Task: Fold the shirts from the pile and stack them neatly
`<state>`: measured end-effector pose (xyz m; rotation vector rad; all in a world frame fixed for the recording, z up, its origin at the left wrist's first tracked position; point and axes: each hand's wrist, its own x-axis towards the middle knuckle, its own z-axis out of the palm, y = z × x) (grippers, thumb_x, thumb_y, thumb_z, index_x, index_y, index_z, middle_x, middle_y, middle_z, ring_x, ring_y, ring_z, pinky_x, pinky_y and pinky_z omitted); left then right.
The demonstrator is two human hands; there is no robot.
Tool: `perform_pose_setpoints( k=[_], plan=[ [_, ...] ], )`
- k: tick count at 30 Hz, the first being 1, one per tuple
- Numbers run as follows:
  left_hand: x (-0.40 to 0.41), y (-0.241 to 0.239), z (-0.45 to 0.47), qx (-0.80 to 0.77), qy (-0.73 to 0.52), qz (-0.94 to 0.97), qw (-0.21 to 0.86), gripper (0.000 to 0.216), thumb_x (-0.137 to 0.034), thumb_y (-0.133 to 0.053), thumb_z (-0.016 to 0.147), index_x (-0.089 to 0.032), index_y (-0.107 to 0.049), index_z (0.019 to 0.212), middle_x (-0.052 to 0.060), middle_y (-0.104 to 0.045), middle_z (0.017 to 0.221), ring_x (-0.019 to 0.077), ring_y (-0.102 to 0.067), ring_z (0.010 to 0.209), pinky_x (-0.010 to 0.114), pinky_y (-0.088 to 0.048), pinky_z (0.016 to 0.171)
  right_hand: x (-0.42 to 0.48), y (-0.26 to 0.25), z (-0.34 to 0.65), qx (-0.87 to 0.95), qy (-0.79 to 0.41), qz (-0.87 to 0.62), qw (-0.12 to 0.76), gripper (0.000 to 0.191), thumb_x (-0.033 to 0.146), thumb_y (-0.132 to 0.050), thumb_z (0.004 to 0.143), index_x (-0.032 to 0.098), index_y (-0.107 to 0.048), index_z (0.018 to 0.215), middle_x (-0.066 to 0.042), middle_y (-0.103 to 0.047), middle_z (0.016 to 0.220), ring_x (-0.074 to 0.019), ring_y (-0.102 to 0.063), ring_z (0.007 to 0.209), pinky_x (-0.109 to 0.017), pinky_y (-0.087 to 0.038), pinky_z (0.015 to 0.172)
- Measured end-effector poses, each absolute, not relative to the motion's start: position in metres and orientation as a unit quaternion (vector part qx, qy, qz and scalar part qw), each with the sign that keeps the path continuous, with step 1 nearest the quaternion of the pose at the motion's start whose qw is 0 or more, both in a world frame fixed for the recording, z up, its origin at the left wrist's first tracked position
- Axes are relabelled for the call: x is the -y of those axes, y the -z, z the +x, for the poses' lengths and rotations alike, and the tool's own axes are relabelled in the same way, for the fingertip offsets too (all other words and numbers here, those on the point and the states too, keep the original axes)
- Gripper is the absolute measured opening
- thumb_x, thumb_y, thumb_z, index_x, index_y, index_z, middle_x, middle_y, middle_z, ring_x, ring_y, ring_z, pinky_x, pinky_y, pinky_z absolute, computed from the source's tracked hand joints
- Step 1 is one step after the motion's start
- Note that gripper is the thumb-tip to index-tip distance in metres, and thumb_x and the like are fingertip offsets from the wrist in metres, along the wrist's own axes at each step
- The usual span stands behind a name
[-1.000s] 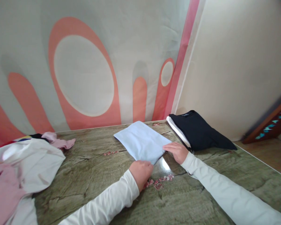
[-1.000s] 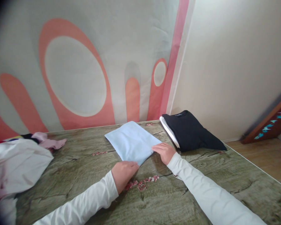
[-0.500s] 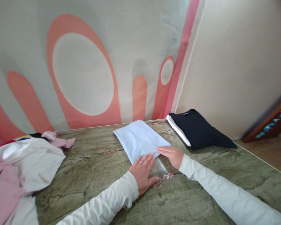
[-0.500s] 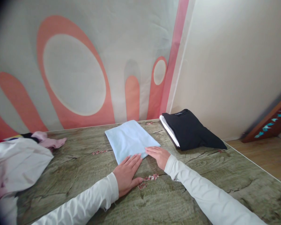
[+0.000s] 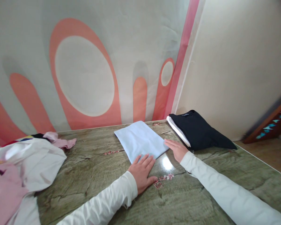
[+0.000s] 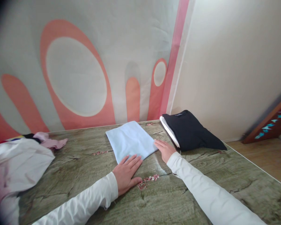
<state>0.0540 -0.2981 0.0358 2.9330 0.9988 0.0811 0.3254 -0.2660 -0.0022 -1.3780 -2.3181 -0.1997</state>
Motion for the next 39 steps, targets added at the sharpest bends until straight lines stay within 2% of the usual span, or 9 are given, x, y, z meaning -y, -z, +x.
perform_pose_setpoints(
  k=[6,9,12,15,19,25,29,32,39],
  plan=[
    [0.298,-0.053,0.046,-0.317,-0.014,0.948,-0.002,0.052,-0.046,-0.042,0.083,-0.02,-0.037,0.128,0.007,-0.04,0.132,0.0256,-0.032,0.123,0.042,-0.028,0.098,0.274,0.005,0.308,0.871,0.063,-0.443,0.2,0.052,-0.002,-0.034,0.07,0.013,-0.056,0.115,-0.008,-0.054,0.12,-0.0196,-0.045,0.114,-0.038,-0.039,0.096],
    [0.303,-0.067,0.048,-0.352,0.007,0.936,-0.023,0.037,-0.04,-0.046,0.082,-0.015,-0.053,0.109,0.01,-0.055,0.11,0.0265,-0.047,0.107,0.041,-0.038,0.086,0.282,-0.002,0.298,0.869,0.073,-0.444,0.208,0.042,0.002,-0.036,0.076,0.015,-0.062,0.106,-0.009,-0.059,0.113,-0.0204,-0.05,0.105,-0.037,-0.041,0.091],
    [0.304,-0.075,0.05,-0.386,0.007,0.922,-0.038,0.028,-0.037,-0.042,0.085,-0.014,-0.058,0.089,0.009,-0.057,0.09,0.0239,-0.055,0.089,0.039,-0.043,0.077,0.296,-0.016,0.281,0.87,0.069,-0.441,0.21,0.032,0.008,-0.039,0.082,0.017,-0.065,0.098,-0.008,-0.062,0.102,-0.0194,-0.053,0.094,-0.035,-0.043,0.083],
    [0.296,-0.07,0.049,-0.392,-0.056,0.917,-0.052,0.031,-0.037,-0.037,0.087,-0.016,-0.056,0.1,0.01,-0.053,0.109,0.0245,-0.047,0.106,0.041,-0.036,0.089,0.314,-0.03,0.26,0.879,0.055,-0.431,0.197,0.027,0.012,-0.04,0.084,0.017,-0.065,0.093,-0.008,-0.062,0.092,-0.0187,-0.052,0.086,-0.034,-0.042,0.076],
    [0.283,-0.049,0.042,-0.423,-0.093,0.9,-0.051,0.046,-0.048,-0.029,0.088,-0.024,-0.041,0.125,0.006,-0.033,0.136,0.0292,-0.024,0.126,0.053,-0.019,0.1,0.339,-0.038,0.235,0.895,-0.001,-0.396,0.205,0.027,0.009,-0.038,0.083,0.017,-0.063,0.092,-0.007,-0.06,0.087,-0.0174,-0.051,0.082,-0.031,-0.041,0.073],
    [0.28,-0.033,0.037,-0.441,-0.077,0.894,-0.028,0.059,-0.06,-0.023,0.083,-0.031,-0.025,0.135,0.004,-0.024,0.141,0.0355,-0.017,0.127,0.061,-0.013,0.097,0.342,-0.044,0.226,0.902,-0.104,-0.332,0.254,0.034,0.003,-0.04,0.072,0.018,-0.062,0.093,-0.005,-0.06,0.092,-0.0164,-0.052,0.085,-0.03,-0.043,0.078],
    [0.282,-0.034,0.038,-0.443,-0.07,0.893,-0.031,0.061,-0.061,-0.026,0.082,-0.03,-0.024,0.135,0.004,-0.022,0.142,0.0366,-0.016,0.127,0.062,-0.011,0.096,0.306,-0.046,0.233,0.88,-0.097,-0.363,0.29,0.039,0.012,-0.037,0.082,0.018,-0.051,0.117,-0.007,-0.055,0.115,-0.0165,-0.046,0.107,-0.034,-0.037,0.094],
    [0.282,-0.038,0.038,-0.444,-0.061,0.894,-0.026,0.063,-0.061,-0.026,0.082,-0.028,-0.025,0.136,0.006,-0.022,0.142,0.0369,-0.015,0.127,0.062,-0.01,0.096,0.272,-0.039,0.233,0.886,-0.072,-0.385,0.247,0.043,0.025,-0.036,0.087,0.017,-0.039,0.129,-0.008,-0.043,0.131,-0.0169,-0.035,0.121,-0.036,-0.028,0.102],
    [0.285,-0.047,0.035,-0.437,-0.059,0.898,0.004,0.064,-0.062,-0.023,0.082,-0.029,-0.022,0.136,0.006,-0.023,0.142,0.0364,-0.014,0.128,0.062,-0.01,0.097,0.193,-0.012,0.247,0.864,-0.026,-0.487,0.127,0.05,0.046,-0.027,0.089,0.025,-0.031,0.134,0.0,-0.027,0.141,-0.0202,-0.02,0.129,-0.041,-0.017,0.105]
  ],
)
